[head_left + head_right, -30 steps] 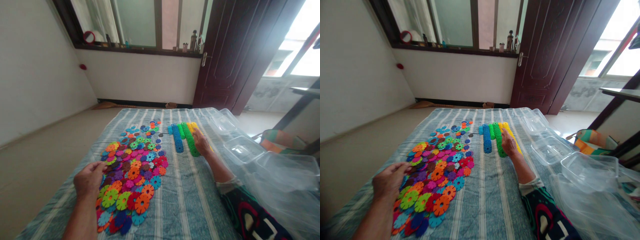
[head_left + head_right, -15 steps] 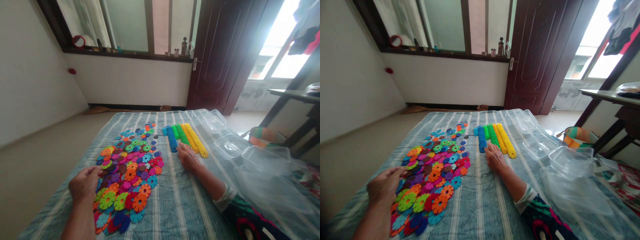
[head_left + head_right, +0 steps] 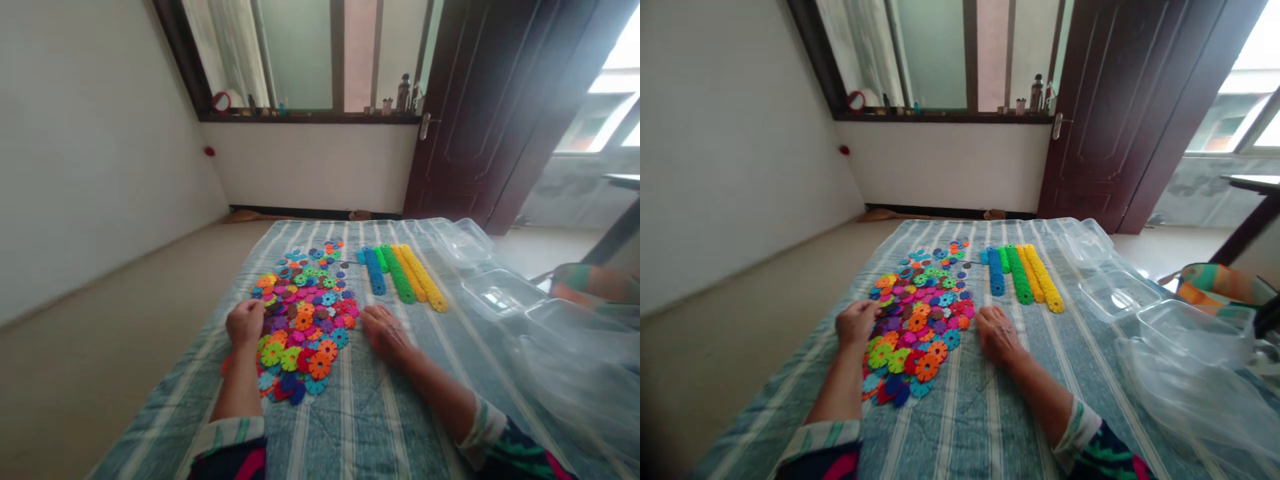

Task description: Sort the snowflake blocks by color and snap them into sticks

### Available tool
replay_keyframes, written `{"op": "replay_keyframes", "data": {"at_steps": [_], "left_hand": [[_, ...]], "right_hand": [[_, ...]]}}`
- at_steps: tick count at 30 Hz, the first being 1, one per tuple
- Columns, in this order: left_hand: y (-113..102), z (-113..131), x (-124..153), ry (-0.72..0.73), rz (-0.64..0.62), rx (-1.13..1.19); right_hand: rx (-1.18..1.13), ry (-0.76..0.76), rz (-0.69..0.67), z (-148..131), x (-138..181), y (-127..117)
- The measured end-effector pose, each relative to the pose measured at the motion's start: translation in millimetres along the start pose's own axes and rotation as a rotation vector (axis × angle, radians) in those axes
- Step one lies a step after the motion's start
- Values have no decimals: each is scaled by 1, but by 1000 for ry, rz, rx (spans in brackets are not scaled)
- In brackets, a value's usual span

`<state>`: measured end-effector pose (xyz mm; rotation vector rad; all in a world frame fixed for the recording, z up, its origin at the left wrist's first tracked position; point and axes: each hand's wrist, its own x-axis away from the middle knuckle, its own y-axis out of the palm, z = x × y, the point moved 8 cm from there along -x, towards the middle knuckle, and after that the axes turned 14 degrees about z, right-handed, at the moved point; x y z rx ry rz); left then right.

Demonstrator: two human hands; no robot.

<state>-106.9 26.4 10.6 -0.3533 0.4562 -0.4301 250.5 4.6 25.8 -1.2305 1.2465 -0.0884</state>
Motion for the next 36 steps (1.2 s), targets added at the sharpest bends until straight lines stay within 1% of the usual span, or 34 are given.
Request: {"op": "replay_keyframes", "data": {"at_steps": [2,5,11,14,17,20,22,26,28,30,32,36], "left_hand": [[-1,6,6,27,-1,4],[-2,13,14,74,-10,-11],[-5,29,28,180,-48,-94],[-6,47,39,312,-66,-196],[0,73,56,508,-102,-280],[13,96,81,702,-212,-305],[23,104,99,771,-314,-321],[36,105,129,777,-527,-409],[37,106,141,780,-597,-419],[37,109,150,794,-622,-405],[36,113,157,795,-620,-394],[39,118,174,816,-650,-371]], "right_hand": [[-42,37,-20,-2,1,6],[-91,92,-15,1,1,12],[-147,98,-24,3,4,15],[-175,84,-17,4,5,15],[-179,68,-7,4,5,16],[-180,54,3,3,4,15],[-183,53,-1,2,4,14],[-182,48,-12,1,4,13],[-184,42,-11,1,4,12],[-194,38,-16,1,5,13],[-201,37,-18,2,6,14],[-198,30,7,5,8,16]]}}
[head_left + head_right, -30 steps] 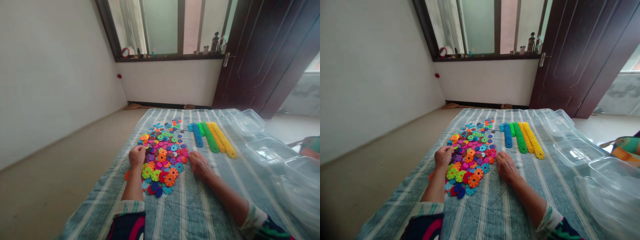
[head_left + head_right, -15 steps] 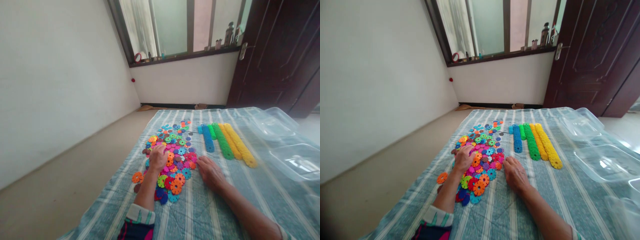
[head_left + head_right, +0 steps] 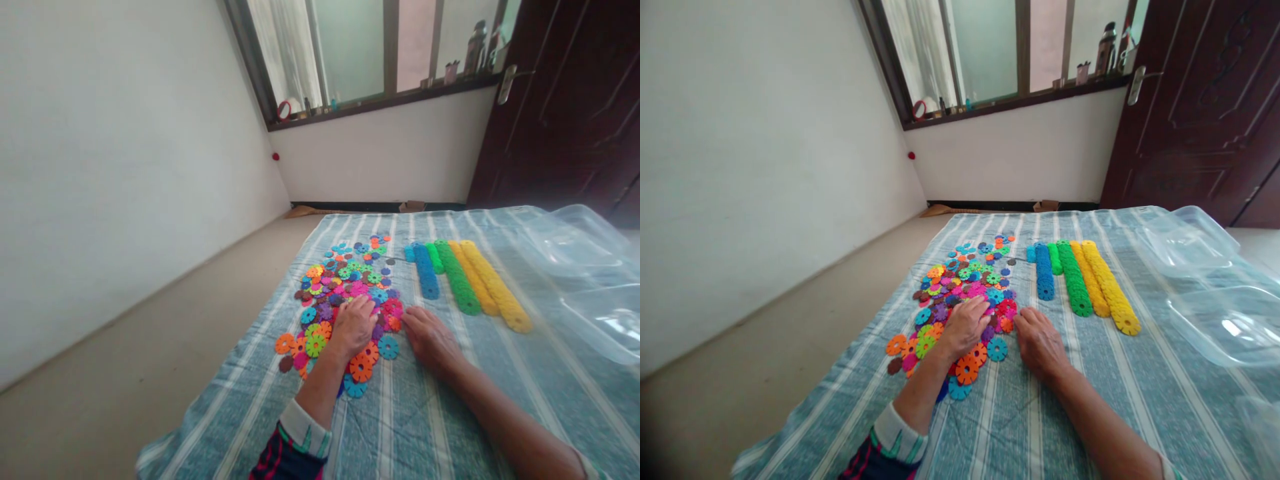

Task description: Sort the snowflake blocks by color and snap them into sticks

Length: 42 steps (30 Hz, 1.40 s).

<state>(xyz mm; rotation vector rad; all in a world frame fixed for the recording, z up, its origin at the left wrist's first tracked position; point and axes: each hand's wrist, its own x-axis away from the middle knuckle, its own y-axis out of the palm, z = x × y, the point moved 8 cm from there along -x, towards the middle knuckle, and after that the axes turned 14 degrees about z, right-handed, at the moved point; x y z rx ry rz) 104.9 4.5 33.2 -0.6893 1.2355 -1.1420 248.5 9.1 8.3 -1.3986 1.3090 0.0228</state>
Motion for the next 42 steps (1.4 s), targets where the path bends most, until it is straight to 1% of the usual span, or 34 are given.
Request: {"op": "replay_keyframes", "data": {"at_steps": [4,10,13,17,21,23,25,29,31,33,35,37,40,42], "left_hand": [[2,11,2,42,3,7],[6,11,6,44,-24,17],[6,13,9,49,-12,33],[3,20,9,73,20,49],[-4,23,8,93,15,67],[-14,19,10,83,19,53],[-25,10,17,41,21,-20],[-46,-21,42,-126,14,-241],[-47,-31,52,-154,-12,-261],[-42,-37,55,-136,-51,-240],[-33,-41,49,-99,-88,-215],[-23,-45,37,-63,-138,-203],[-9,-53,11,-19,-218,-212],[-7,-57,-8,23,-228,-203]], "right_hand": [[2,-14,13,0,2,0],[16,-2,-9,1,4,-1],[17,-7,0,1,4,-3],[17,-16,3,-1,3,-4],[24,-8,12,-1,2,-6],[16,-6,11,0,2,-6],[8,-5,6,1,3,-5],[11,11,-16,2,2,-3],[22,15,-31,2,1,-3],[36,19,-47,1,0,-3],[45,25,-61,1,-1,-3],[49,33,-66,1,-1,-4],[52,44,-61,2,-1,-5],[49,51,-64,4,0,-5]]}}
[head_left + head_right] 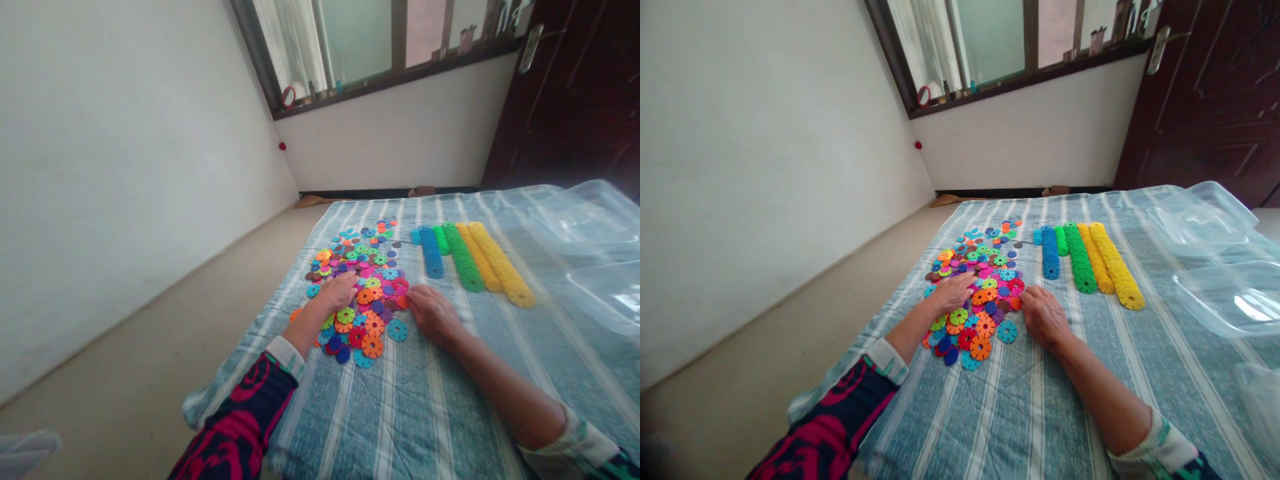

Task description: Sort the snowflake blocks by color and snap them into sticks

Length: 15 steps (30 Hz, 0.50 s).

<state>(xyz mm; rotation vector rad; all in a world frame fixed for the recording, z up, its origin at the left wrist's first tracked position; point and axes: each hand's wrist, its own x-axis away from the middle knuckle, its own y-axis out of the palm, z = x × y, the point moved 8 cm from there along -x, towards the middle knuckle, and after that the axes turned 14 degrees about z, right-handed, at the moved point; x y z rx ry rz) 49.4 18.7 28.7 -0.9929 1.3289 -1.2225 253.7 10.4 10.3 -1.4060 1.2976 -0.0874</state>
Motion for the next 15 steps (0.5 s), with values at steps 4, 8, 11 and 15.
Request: {"op": "replay_keyframes", "data": {"at_steps": [4,8,11,15], "left_hand": [[-18,-14,-21,47,73,45],[-36,-23,3,62,139,61],[-34,-18,40,105,81,68],[-27,-10,69,95,94,31]], "right_hand": [[-17,5,-12,2,0,1],[-15,3,-18,3,0,2],[-10,-8,-23,1,-1,2],[-8,-11,-5,0,-2,0]]}}
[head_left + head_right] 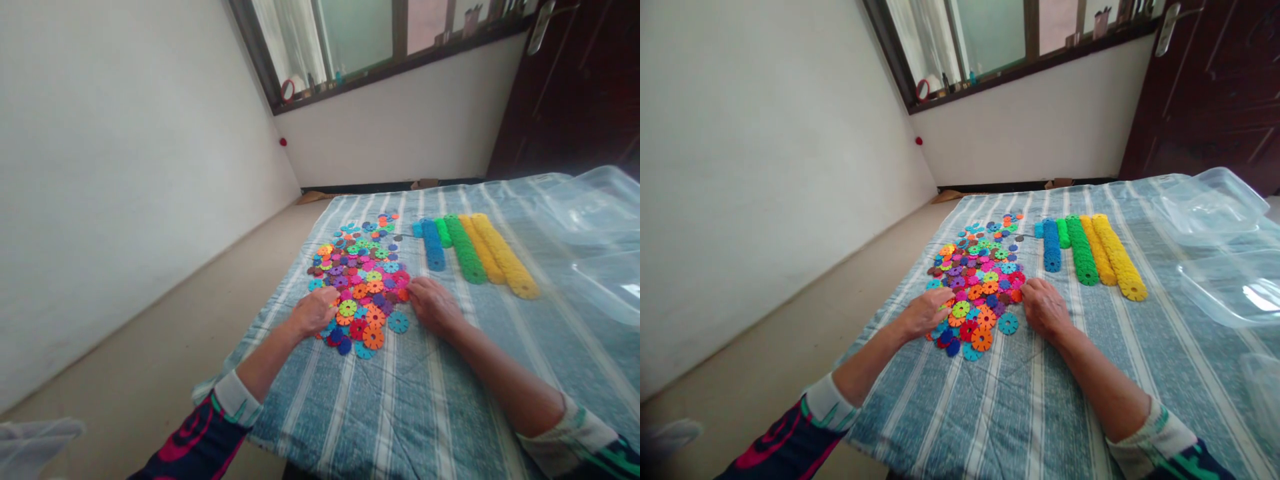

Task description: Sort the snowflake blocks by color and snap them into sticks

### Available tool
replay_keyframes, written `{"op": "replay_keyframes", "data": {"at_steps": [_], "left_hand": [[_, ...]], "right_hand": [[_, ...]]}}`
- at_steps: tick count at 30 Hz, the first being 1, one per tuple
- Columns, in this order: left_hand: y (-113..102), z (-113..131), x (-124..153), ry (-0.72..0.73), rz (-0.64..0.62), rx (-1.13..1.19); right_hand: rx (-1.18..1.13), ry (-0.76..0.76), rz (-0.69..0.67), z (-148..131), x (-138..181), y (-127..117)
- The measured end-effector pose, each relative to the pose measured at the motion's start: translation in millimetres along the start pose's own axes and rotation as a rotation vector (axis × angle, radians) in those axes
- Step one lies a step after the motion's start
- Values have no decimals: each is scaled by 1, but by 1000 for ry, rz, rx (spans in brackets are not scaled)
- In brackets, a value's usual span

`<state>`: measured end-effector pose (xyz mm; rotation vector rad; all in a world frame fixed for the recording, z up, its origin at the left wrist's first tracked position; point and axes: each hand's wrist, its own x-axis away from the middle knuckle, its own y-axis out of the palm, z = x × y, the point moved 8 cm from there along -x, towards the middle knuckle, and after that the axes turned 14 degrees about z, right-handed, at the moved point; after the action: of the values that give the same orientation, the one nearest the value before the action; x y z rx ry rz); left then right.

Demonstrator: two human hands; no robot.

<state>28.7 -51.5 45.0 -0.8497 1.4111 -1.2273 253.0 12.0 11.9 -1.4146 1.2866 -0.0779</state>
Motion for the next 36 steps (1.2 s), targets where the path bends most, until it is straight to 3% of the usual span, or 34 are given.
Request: {"op": "replay_keyframes", "data": {"at_steps": [3,7,11,14,17,23,26,31,34,36], "left_hand": [[8,7,-10,-8,41,-7],[17,13,-49,22,51,49],[11,4,-77,29,46,59],[-2,-11,-70,-1,88,37],[-13,-15,-39,0,108,59],[-5,14,24,114,50,154],[6,20,19,124,62,148],[15,13,-25,101,43,81],[3,8,-35,83,72,78],[-8,6,-28,68,89,80]], "right_hand": [[5,-1,3,1,0,0],[2,-17,2,2,2,1],[-15,-10,15,3,2,-1],[-15,-9,4,4,2,0],[-14,-8,-5,4,1,1],[-7,2,-14,4,0,-1],[-10,-6,-9,3,0,-2],[-16,1,12,4,1,-4],[-18,6,15,5,2,-5],[-21,5,12,4,3,-5]]}}
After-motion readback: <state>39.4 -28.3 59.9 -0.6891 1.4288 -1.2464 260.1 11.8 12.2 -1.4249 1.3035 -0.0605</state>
